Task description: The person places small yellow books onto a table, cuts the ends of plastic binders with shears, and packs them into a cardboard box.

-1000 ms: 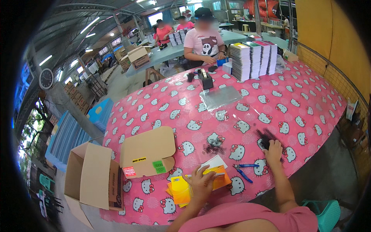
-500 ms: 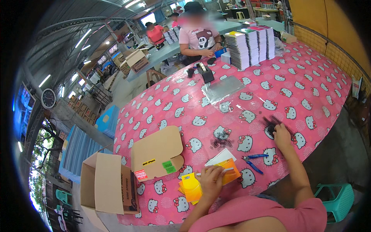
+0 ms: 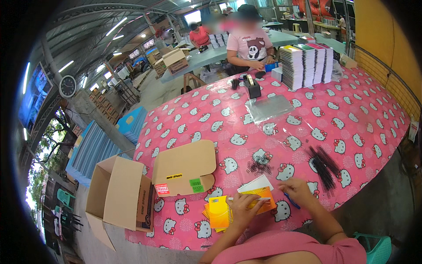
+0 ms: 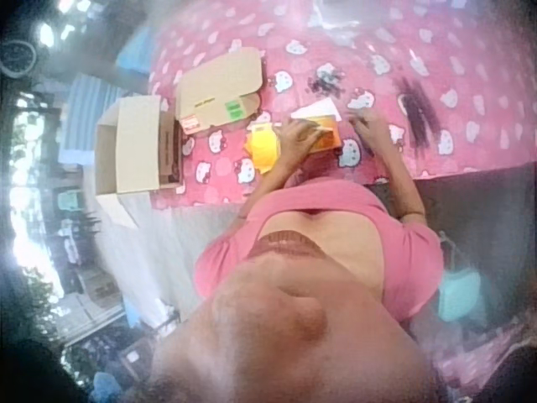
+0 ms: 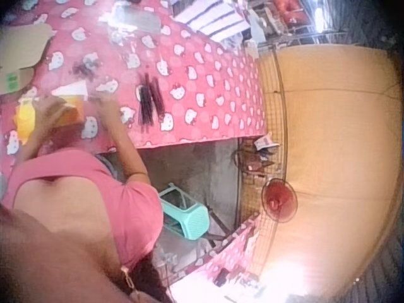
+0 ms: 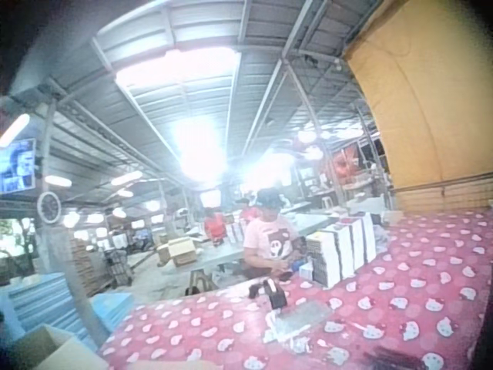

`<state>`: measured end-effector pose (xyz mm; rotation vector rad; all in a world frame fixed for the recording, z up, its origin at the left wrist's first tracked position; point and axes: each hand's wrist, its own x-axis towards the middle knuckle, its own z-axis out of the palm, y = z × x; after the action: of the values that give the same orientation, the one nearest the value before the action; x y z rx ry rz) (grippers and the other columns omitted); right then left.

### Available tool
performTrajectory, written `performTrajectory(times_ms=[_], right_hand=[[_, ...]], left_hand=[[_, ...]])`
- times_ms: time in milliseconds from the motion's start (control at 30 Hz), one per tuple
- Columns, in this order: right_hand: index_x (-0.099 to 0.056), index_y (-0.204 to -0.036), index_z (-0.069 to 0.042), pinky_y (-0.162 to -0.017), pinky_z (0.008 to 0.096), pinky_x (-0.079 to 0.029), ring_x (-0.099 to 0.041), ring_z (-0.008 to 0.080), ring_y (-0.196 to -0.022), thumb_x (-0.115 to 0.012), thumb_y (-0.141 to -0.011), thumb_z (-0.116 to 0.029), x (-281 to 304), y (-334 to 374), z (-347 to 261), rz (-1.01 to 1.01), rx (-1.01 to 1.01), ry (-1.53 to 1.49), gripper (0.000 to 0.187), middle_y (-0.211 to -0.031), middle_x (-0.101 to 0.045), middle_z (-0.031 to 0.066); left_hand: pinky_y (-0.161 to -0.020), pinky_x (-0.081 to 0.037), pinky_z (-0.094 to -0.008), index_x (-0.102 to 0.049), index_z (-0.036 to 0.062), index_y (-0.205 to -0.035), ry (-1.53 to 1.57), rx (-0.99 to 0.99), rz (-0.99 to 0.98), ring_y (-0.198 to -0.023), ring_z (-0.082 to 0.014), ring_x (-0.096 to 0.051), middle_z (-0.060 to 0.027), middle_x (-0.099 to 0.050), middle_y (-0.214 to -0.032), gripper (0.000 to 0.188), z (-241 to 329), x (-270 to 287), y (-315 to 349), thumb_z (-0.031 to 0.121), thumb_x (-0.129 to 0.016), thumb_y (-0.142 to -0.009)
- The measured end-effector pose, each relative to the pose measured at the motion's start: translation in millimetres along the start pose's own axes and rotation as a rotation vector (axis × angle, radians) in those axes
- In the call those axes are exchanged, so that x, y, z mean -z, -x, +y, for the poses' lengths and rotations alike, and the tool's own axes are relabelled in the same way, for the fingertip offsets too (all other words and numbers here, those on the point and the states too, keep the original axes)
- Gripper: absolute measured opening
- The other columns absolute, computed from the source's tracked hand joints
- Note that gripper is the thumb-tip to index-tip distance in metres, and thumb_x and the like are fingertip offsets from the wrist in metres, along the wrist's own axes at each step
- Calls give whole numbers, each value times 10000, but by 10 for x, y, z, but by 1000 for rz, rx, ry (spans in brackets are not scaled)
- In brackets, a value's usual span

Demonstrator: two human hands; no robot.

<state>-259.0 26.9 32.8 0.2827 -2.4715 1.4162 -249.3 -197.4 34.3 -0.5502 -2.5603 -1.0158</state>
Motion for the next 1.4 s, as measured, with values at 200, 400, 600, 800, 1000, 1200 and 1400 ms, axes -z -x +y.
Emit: performTrajectory(times_ms=[200,400,600,800,1000,1200,1400], right_hand=[[-675,-931,-35,-600,326,-454,-573,213,-630,-653,-793,-209,-161,57,-397,-187,-26,-17,223,-759,-628,109],[-692,-905,-38,-585,268,-453,-576,129,-644,-708,-737,-107,-96,26,-319,-55,-109,-151,183,-752,-634,79],[-684,-906,-28,-623,277,-473,-607,161,-676,-683,-764,-115,-206,11,-191,-318,-112,-401,166,-763,-640,101],[-602,-897,-40,-647,401,-456,-575,339,-730,-585,-804,-138,-253,55,-455,-97,59,116,136,-784,-590,141],[-564,-843,-45,-630,426,-436,-534,343,-718,-644,-766,-194,-256,93,-503,-133,63,208,186,-822,-508,131],[-568,-879,-32,-625,425,-447,-558,346,-770,-653,-758,-181,-277,82,-534,-172,70,178,210,-859,-519,149],[-552,-862,-13,-614,426,-447,-555,357,-777,-634,-753,-89,-245,62,-651,-141,166,251,157,-838,-516,158]], left_hand=[[-883,-231,-523,-684,192,-778,-104,-35,63,-814,-152,-533,54,-650,-786,195,8,0,-11,366,-731,-705],[-876,-246,-523,-682,180,-775,-57,-42,46,-811,-161,-537,50,-652,-797,183,31,-39,-32,338,-740,-704],[-855,-276,-494,-684,174,-801,-81,-27,72,-825,-168,-545,35,-656,-812,164,-22,10,-7,301,-735,-711],[-804,-299,-462,-680,172,-825,-61,-28,107,-853,-183,-548,25,-659,-850,171,-108,-84,28,299,-720,-717],[-769,-282,-487,-668,207,-858,-96,-125,90,-812,-155,-543,65,-651,-857,175,-161,-69,45,346,-664,-752],[-809,-270,-458,-668,217,-926,-95,-80,27,-901,-155,-545,52,-661,-924,193,-159,-52,95,330,-669,-770],[-817,-269,-447,-668,212,-930,-86,-48,2,-873,-155,-544,51,-659,-908,184,-101,-46,88,300,-675,-768]])
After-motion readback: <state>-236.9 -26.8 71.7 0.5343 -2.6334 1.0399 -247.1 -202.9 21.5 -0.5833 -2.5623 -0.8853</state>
